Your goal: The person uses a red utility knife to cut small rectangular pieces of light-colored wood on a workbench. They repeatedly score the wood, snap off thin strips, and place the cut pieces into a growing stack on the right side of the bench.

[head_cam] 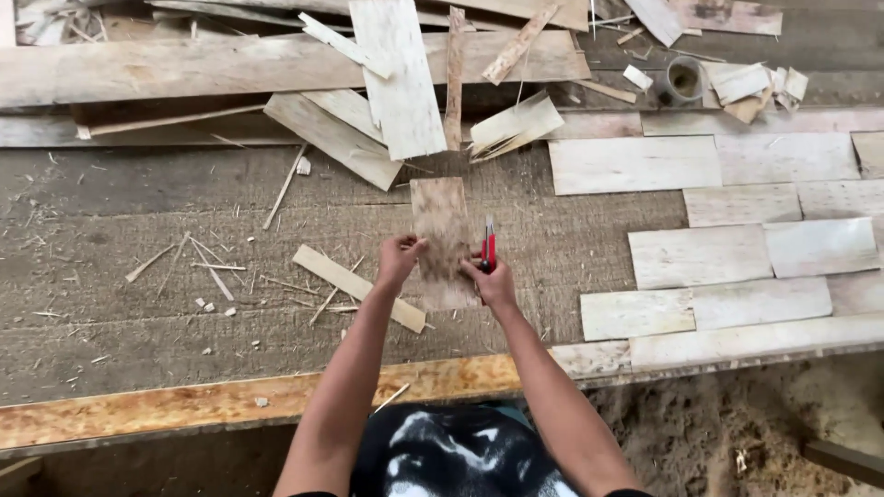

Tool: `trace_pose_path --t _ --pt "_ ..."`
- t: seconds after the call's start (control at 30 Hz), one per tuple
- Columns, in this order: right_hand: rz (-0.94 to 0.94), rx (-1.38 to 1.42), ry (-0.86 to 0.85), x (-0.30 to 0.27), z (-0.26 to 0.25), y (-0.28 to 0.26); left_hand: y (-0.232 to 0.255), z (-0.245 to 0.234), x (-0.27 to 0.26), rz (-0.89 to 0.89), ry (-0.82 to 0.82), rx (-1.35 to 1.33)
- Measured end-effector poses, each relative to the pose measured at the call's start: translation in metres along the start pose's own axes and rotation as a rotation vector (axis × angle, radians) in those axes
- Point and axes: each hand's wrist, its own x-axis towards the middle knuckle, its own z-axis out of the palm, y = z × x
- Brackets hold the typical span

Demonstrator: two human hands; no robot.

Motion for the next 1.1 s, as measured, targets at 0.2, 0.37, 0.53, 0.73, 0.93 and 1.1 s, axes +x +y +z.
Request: trace_pose_path --t 0.2,0.37,0.53,0.73,0.93,1.1 --pt "0.101 -0.277 -0.061 0.021 -0.051 -0.001 -0.050 0.072 0.021 -0.139 0.184 0.136" --pt "0.154 -0.542 -0.104 0.072 -0.080 0.035 -0.005 0.086 -0.018 -0.134 0.217 0.549" --pt "0.100 -0.732 -0.327 0.070 -0.077 -0.022 -0.005 0.109 -0.017 0.026 0.024 1.011" --pt "-0.059 -0.789 -0.430 0.044 -0.051 -0.108 -0.021 0.125 -0.011 -0.101 -0.072 1.161" --pt "-0.231 -0.963 -0.479 0.077 -0.017 -0.083 -0.040 0.125 -0.004 -0.094 -0.078 1.151" --pt "-0.155 -0.940 -0.491 0.061 -0.011 -0.093 -0.042 0.126 -0.002 -0.097 -0.071 1.117"
